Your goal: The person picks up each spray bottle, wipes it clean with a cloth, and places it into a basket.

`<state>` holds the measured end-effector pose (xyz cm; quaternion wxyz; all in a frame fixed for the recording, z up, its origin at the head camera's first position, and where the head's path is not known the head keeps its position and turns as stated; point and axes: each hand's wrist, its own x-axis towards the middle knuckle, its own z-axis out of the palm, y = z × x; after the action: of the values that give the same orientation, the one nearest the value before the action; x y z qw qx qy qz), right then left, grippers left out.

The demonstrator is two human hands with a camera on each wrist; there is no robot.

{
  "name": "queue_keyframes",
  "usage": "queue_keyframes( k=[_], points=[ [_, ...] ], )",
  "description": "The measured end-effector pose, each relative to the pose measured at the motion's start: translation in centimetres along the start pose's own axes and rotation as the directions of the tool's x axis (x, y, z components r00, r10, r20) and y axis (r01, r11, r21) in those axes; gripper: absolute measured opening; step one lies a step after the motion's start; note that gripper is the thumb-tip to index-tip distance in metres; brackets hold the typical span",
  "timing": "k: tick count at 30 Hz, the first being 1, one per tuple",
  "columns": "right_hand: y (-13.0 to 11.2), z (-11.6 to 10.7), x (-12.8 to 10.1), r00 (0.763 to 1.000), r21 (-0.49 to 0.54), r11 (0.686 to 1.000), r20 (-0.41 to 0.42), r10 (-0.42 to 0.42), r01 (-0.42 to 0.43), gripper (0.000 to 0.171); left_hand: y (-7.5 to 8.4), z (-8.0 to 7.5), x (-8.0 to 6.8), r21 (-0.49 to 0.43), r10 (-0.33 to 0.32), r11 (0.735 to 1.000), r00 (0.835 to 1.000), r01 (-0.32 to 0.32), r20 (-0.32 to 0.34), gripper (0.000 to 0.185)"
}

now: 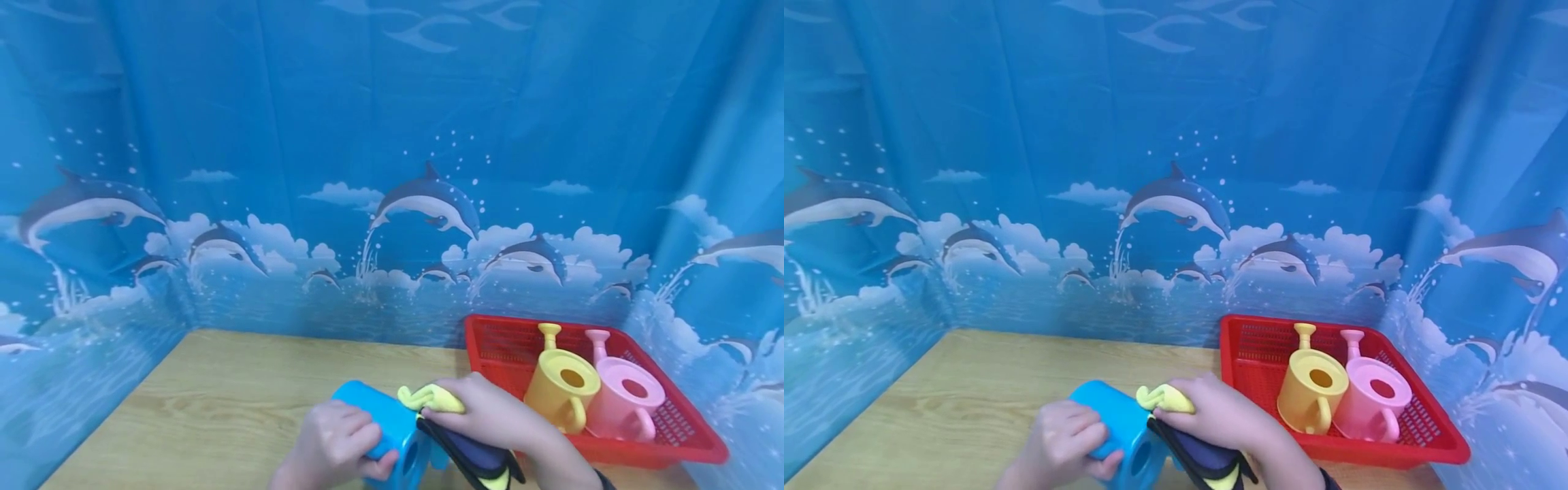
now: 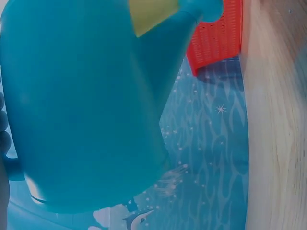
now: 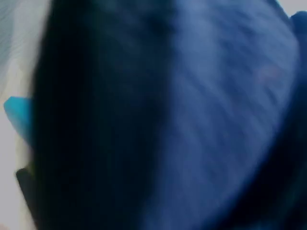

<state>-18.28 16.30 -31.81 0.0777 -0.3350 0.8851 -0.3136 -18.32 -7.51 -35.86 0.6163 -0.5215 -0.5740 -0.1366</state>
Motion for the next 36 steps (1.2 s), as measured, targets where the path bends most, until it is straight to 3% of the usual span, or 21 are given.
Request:
queue_keyframes(
  k=[3,8,12,20,23,27,32,36],
  points=[
    [0.3,-0.5,-0.7,1.0,0.008,1.0,0.012,-0.02,0.02,0.031,0.0,-0.2,0.1,0.007,-0.014,1.0,1.0,0.014,-0.012,0.047],
    [0.6,-0.9,-0.8,0.998,0.033,0.998,0.017,-0.054,0.053,0.028,-0.3,-0.3,0.4,0.027,0.038,0.999,0.998,-0.037,-0.043,0.047],
    [0.6,-0.7,-0.2,0.999,0.09,0.996,0.027,-0.028,0.026,0.025,-0.1,-0.4,0.4,0.004,0.053,0.999,0.997,-0.053,-0.051,0.047],
    [0.1,0.5,2.1,0.997,0.153,0.986,0.031,0.064,-0.068,0.023,1.3,-1.0,1.2,-0.041,0.008,0.999,0.997,-0.005,0.077,0.044],
    [-0.2,1.1,3.3,0.993,0.144,0.983,0.034,0.109,-0.113,0.023,1.5,-0.8,1.5,-0.031,0.034,0.999,0.997,-0.032,0.068,0.042],
    [-0.4,1.8,4.8,0.995,0.111,0.989,0.014,0.1,-0.1,0.026,1.5,-0.4,1.6,-0.026,0.093,0.995,0.995,-0.092,0.031,0.043],
    [-0.4,2.1,5.5,0.995,0.12,0.988,0.028,0.093,-0.096,0.025,1.4,-0.3,1.5,-0.066,0.045,0.997,0.999,-0.044,0.013,0.046],
    [-0.1,2.0,4.8,0.992,0.157,0.98,0.056,0.111,-0.119,0.025,0.9,-0.3,1.3,-0.041,0.031,0.999,0.999,-0.032,-0.012,0.047]
  ],
)
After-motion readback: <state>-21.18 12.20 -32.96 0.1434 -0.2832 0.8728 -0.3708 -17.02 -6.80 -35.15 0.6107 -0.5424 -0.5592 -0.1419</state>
